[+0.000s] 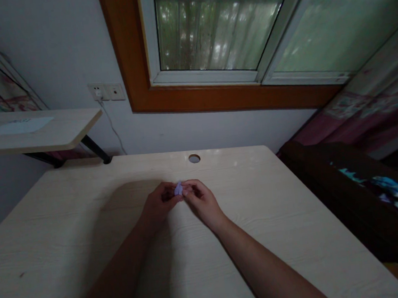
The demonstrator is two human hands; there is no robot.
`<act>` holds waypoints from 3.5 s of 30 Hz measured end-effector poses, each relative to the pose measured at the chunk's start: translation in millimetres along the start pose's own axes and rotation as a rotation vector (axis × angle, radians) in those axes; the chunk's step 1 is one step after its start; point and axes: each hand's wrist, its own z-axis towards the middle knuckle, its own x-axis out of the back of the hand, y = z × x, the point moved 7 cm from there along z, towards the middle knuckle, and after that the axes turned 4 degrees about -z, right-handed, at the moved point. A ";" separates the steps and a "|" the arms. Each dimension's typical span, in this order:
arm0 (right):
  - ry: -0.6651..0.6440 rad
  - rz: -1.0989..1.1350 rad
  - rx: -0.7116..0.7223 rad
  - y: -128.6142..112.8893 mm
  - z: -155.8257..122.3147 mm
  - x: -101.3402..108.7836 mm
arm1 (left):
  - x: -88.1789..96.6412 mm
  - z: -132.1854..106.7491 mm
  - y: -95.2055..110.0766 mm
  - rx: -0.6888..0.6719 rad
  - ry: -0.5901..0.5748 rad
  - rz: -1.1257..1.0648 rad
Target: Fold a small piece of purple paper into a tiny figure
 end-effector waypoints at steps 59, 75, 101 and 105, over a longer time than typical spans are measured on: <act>0.026 -0.325 0.233 -28.4 -3.8 2.6 | -0.1 -11.0 32.6 -0.283 0.061 0.368; 0.050 -0.018 0.016 -1.2 3.1 4.8 | -0.4 -8.6 26.5 -0.231 0.078 0.354; 0.054 -0.203 0.094 -3.1 -4.3 4.7 | -6.2 -5.9 1.2 0.013 -0.004 -0.059; 0.062 -0.246 0.135 -7.4 -4.3 4.8 | -6.2 -6.2 1.9 0.007 -0.017 -0.009</act>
